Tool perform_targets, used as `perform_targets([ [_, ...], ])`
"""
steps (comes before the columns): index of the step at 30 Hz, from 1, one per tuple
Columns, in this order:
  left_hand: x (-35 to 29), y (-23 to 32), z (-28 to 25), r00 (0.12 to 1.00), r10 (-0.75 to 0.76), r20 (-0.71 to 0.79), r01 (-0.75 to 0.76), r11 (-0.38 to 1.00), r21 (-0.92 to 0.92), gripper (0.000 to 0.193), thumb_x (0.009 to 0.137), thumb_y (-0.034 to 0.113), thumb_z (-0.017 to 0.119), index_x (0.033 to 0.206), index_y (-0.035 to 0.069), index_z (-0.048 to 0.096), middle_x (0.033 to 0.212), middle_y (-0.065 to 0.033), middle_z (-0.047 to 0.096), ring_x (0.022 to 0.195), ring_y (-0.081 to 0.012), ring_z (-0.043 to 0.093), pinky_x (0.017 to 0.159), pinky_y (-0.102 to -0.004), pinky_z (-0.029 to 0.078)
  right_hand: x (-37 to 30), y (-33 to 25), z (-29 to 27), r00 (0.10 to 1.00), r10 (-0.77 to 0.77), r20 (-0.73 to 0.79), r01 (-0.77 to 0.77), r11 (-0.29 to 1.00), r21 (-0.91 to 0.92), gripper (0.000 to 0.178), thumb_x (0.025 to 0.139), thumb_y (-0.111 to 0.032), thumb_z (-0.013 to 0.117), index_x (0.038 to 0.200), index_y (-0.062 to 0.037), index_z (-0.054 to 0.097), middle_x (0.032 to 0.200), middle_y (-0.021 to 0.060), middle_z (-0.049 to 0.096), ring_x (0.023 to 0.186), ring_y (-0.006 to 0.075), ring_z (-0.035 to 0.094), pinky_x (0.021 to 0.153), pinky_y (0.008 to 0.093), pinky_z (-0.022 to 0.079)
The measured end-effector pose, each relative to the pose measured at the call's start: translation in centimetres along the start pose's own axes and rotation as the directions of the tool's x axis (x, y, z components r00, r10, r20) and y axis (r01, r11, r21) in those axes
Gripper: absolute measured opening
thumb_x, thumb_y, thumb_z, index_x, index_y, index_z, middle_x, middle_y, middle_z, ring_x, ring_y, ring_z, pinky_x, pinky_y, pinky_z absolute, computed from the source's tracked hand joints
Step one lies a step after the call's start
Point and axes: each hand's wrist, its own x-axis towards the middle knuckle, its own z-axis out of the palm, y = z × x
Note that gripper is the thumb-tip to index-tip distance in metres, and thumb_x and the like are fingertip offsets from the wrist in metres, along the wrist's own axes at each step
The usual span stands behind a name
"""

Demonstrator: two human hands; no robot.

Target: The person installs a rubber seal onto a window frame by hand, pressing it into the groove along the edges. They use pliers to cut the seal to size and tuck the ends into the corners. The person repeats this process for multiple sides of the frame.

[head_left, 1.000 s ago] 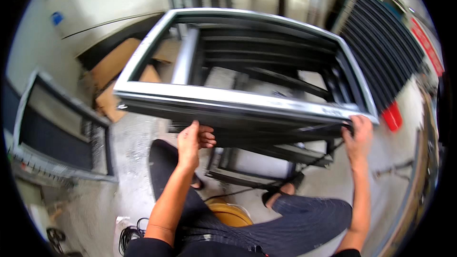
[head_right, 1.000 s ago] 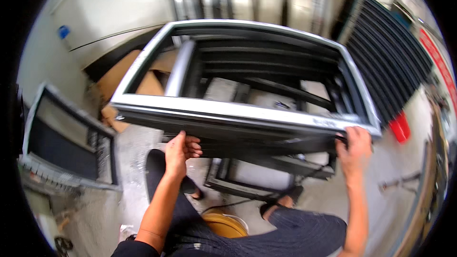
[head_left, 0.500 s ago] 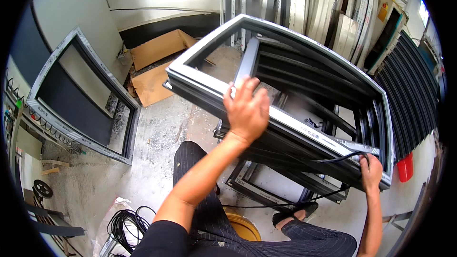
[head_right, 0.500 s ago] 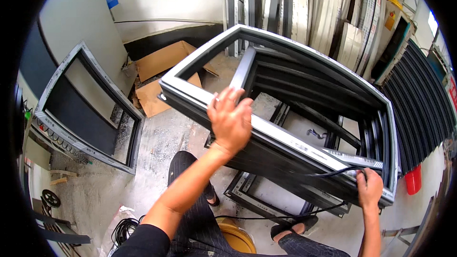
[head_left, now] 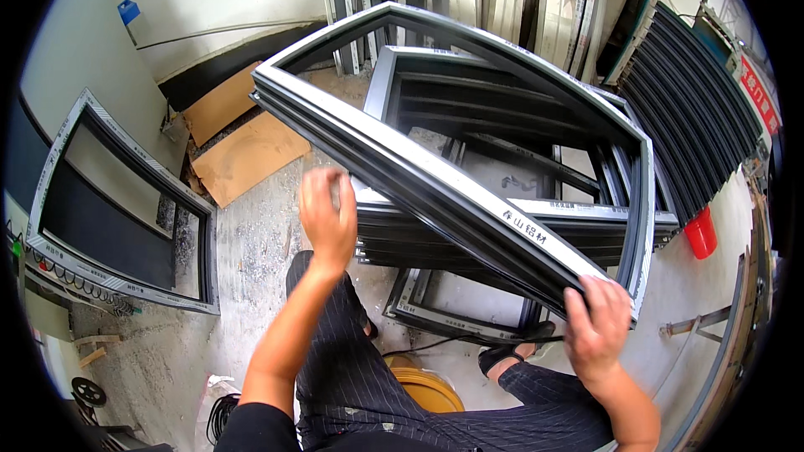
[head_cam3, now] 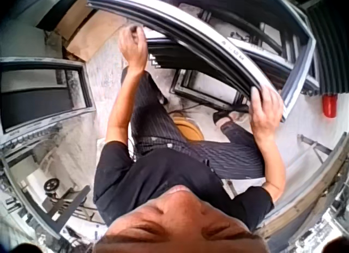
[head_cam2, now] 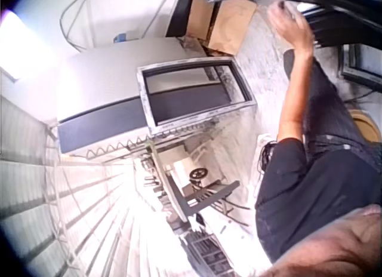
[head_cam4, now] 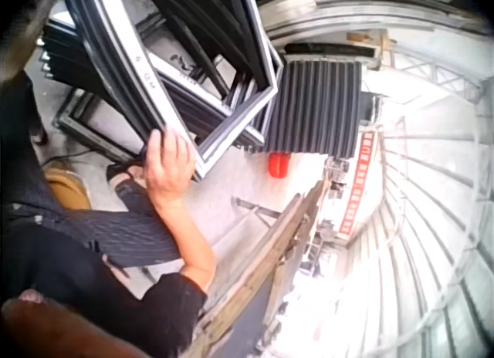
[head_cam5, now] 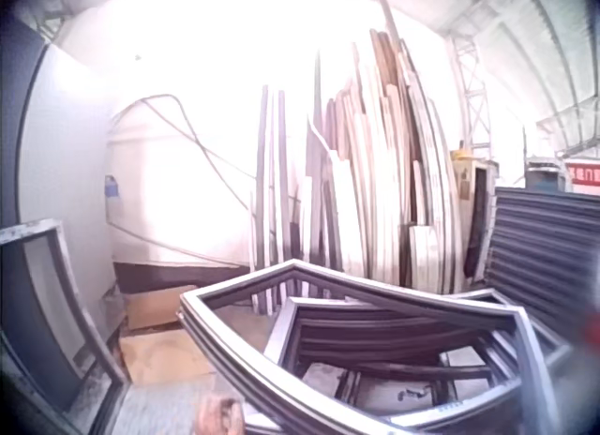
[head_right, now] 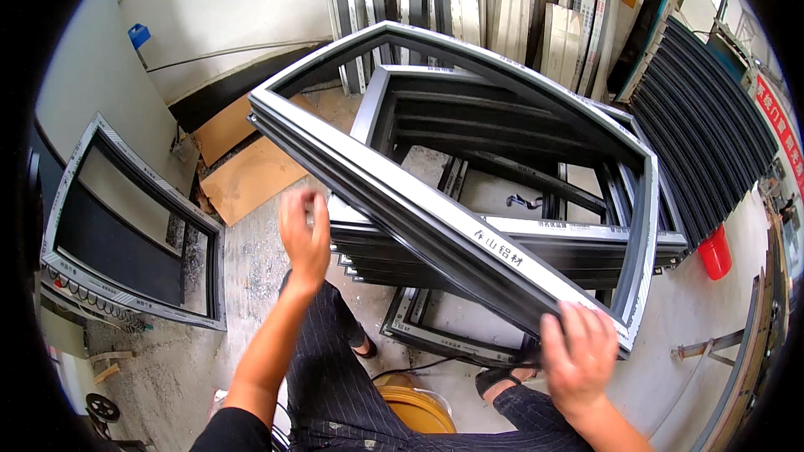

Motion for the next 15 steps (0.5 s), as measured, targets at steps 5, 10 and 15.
perform_targets([
  [5,-5.8,3.6,0.7,0.450,-0.470,0.759,0.892,0.276,-0.359,0.043,0.098,0.041,0.052,0.104,-0.001,0.060,0.091,-0.0155,0.067,0.080,-0.0207,0.067,0.070,-0.0300,0.054,-9.4,4.8,-5.3,0.905,0.420,0.069,-0.395,0.889,-0.233,0.039,0.077,-0.001,0.065,0.116,-0.0021,0.059,0.126,0.0185,0.055,0.113,0.0367,0.054,0.097,0.0464,0.041],
  [10,-3.5,5.4,2.0,0.216,-0.475,0.853,0.970,0.002,-0.244,0.076,0.091,0.064,0.047,0.103,-0.010,0.059,0.093,-0.0205,0.069,0.081,-0.0257,0.070,0.070,-0.0296,0.058,-14.4,9.4,-5.2,0.776,0.628,-0.059,-0.614,0.731,-0.297,0.041,0.079,-0.002,0.068,0.119,-0.0009,0.056,0.129,0.0180,0.053,0.114,0.0363,0.052,0.097,0.0412,0.041],
  [15,-3.3,5.4,2.5,0.191,-0.514,0.837,0.977,0.016,-0.213,0.069,0.089,0.062,0.054,0.094,-0.006,0.060,0.084,-0.0176,0.069,0.074,-0.0231,0.070,0.063,-0.0282,0.057,-16.9,10.9,-3.0,0.677,0.733,-0.062,-0.735,0.672,-0.088,0.036,0.079,-0.001,0.069,0.113,-0.0022,0.058,0.113,0.0134,0.060,0.095,0.0278,0.061,0.084,0.0353,0.049],
])
